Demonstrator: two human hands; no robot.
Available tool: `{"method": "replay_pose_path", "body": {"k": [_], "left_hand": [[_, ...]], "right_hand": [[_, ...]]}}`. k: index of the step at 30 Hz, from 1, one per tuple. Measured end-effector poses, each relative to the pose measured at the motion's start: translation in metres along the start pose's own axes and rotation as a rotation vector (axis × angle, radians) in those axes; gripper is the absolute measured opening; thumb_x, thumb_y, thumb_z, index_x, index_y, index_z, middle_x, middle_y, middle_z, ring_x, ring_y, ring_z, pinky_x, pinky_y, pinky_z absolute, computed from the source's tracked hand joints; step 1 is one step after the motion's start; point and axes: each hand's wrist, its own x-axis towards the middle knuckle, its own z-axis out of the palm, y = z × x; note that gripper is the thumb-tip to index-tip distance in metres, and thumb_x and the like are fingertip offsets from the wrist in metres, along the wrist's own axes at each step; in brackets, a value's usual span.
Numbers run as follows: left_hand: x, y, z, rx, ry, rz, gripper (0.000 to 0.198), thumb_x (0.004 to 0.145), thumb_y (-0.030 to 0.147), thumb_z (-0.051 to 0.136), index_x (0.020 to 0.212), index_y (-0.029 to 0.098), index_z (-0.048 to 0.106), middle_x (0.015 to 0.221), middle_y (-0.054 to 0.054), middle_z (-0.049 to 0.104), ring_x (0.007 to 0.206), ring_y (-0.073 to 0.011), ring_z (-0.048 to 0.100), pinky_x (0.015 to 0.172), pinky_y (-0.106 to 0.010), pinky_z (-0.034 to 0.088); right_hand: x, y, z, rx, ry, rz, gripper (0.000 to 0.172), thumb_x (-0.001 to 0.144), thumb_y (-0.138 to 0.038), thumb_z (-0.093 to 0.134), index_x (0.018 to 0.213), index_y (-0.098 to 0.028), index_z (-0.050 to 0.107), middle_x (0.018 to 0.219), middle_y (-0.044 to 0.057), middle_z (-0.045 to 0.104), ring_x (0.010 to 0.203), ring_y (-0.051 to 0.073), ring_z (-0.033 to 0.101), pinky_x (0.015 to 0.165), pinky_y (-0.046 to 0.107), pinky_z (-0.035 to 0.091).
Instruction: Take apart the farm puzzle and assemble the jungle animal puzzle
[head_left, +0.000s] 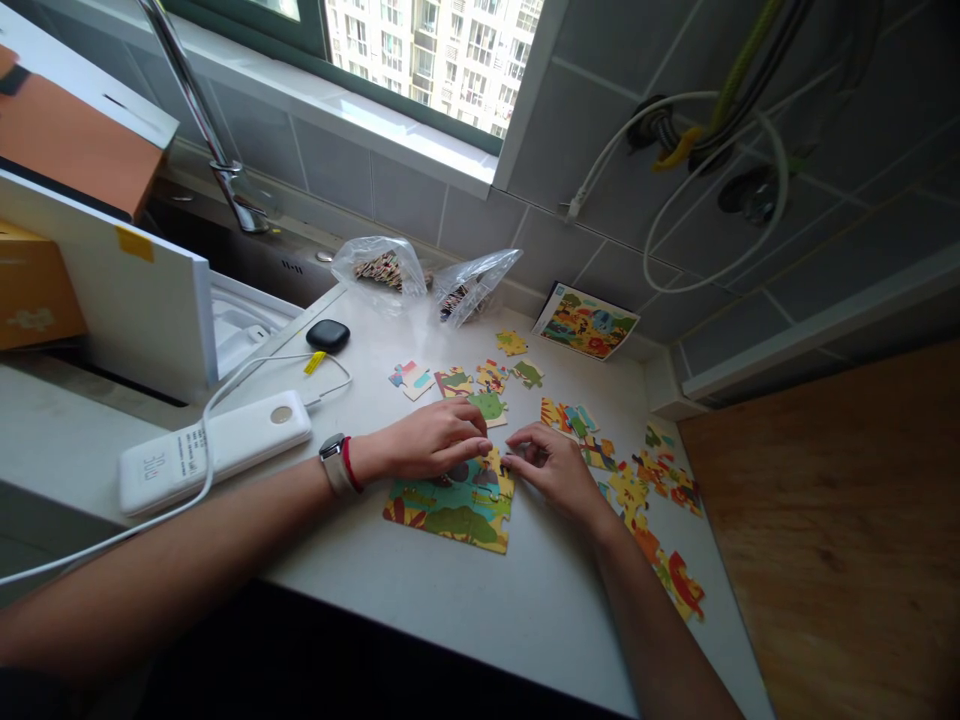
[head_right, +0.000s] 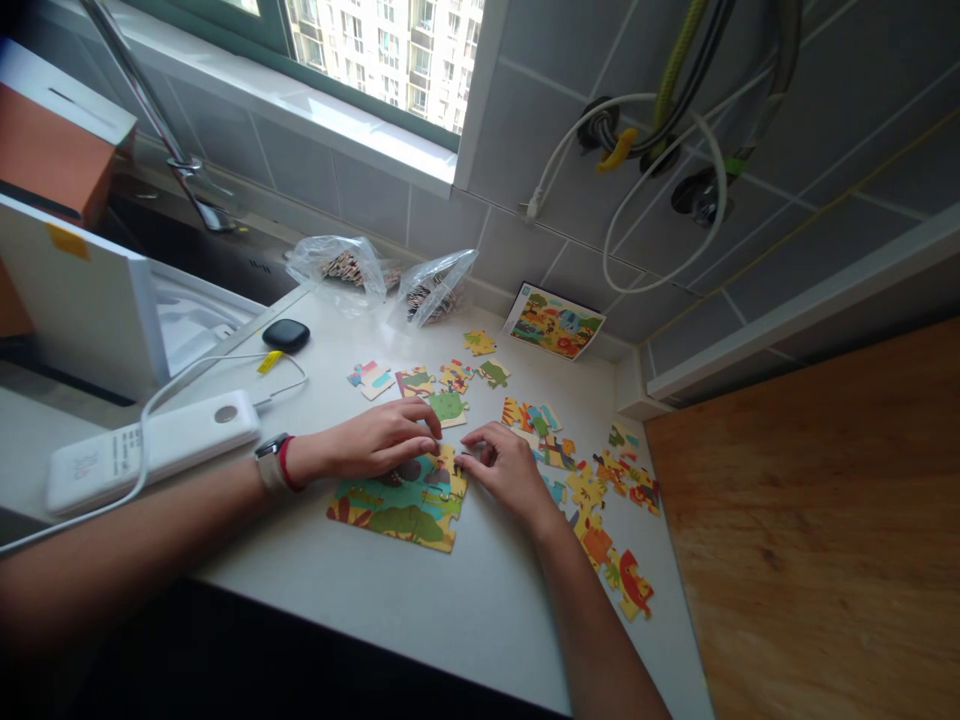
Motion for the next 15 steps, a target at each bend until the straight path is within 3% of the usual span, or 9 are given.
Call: {"method": "replay_pose_path", "body": {"k": [15], "left_hand": [[0.0002,-0.0016,0.0024,0.010,0.000,-0.007,0.053,0.112,0.039,0.036,0.089,0.017,0.078,0.107,-0.011,0.071,0.096,-0.0212,0.063,0.097,-0.037,0.045]], "right_hand": [[-0.0029,-0.0024,0.0059,-0.048,-0.057,-0.044,0.017,0.086,-0.037,0.080,0.096,-0.023,0.077,0.093,0.003,0.066,0.067,0.014,0.057,0.068,0.029,0.050]]}}
